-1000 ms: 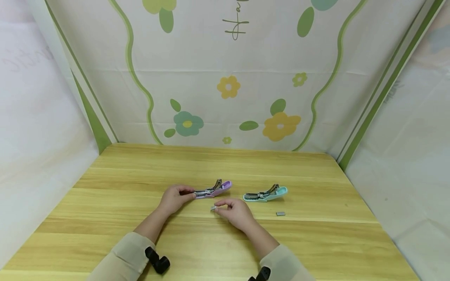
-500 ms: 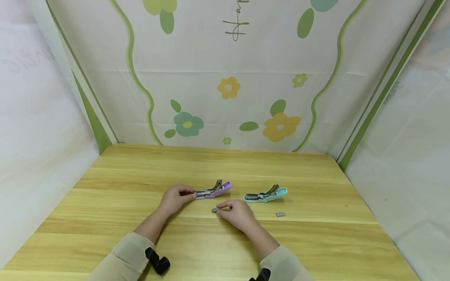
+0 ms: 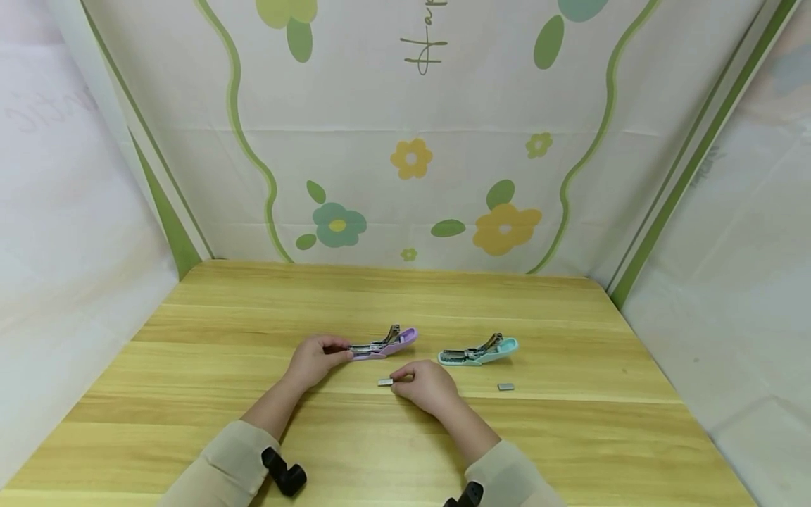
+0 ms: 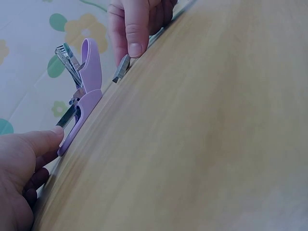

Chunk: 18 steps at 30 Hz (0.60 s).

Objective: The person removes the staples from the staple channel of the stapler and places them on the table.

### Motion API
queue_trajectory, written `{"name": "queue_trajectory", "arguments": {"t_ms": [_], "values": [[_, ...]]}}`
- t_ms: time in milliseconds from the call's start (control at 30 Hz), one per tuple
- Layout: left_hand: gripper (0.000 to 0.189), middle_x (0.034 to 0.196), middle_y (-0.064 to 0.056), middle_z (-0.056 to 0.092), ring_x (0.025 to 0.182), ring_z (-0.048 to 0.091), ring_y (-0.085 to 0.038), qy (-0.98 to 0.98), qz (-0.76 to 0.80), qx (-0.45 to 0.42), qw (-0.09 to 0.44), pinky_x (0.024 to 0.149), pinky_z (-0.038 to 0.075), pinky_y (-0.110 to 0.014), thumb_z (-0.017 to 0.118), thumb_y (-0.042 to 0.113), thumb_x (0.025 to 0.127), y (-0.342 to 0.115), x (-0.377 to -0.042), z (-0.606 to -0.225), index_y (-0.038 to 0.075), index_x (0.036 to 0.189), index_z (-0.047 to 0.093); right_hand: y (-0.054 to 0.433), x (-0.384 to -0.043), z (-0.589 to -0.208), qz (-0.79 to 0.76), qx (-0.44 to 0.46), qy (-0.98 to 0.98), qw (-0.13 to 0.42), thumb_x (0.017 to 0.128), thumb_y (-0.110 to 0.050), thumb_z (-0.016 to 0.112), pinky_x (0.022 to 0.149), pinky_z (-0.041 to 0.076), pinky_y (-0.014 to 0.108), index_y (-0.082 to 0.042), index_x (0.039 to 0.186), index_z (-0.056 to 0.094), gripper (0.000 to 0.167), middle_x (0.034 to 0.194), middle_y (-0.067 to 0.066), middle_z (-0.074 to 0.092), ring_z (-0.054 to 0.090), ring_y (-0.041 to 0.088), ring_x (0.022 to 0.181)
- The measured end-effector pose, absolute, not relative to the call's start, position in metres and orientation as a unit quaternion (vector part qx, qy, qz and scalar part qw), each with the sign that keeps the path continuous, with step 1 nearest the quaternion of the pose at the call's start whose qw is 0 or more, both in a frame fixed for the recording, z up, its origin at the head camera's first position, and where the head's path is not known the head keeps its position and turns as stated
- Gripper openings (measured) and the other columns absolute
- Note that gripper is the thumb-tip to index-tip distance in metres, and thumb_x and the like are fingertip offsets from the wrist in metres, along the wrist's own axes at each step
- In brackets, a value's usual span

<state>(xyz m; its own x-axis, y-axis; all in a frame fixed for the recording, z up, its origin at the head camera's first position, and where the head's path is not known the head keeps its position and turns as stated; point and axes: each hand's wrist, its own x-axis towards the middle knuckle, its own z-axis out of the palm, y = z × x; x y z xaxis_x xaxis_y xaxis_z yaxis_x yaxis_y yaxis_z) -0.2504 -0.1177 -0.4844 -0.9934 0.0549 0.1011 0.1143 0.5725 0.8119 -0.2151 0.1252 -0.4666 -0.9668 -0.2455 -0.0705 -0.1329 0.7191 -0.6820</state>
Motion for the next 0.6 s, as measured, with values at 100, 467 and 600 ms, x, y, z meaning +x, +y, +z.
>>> {"name": "queue_trajectory", "arguments": {"t_ms": [100,467,600], "values": [[0.015,0.098,-0.002,0.075,0.093,0.065,-0.018,-0.888,-0.457,-0.052,0.033,0.084,0.053,-0.039,0.079,0.021,0.082,-0.1175,-0.2496,-0.4840,0.013,0.095,0.078,0.1252,-0.2144,-0.4666,-0.360,-0.101,0.924,0.081,0.082,-0.027,0.077,0.084,0.052,0.040,-0.028,0.094,0.078,0.011,0.109,0.000,0.074,0.064,0.016,0.097],[0.016,0.097,-0.001,0.075,0.090,0.065,-0.016,-0.884,-0.463,-0.053,0.032,0.082,0.053,-0.036,0.080,0.019,0.082,-0.1190,-0.2498,-0.4872,0.014,0.097,0.078,0.1287,-0.2156,-0.4691,-0.413,-0.090,0.902,0.090,0.085,-0.028,0.075,0.057,0.042,0.025,-0.020,0.103,0.077,0.020,0.072,-0.003,0.062,0.049,0.011,0.063],[0.026,0.098,-0.004,0.075,0.092,0.067,-0.018,-0.870,-0.488,-0.060,0.033,0.085,0.054,-0.036,0.080,0.016,0.081,-0.1194,-0.2493,-0.4888,0.010,0.106,0.076,0.1340,-0.2171,-0.4652,-0.465,-0.094,0.876,0.086,0.089,-0.027,0.072,0.045,0.031,0.019,-0.011,0.110,0.074,0.027,0.058,-0.004,0.046,0.039,0.009,0.050]]}}
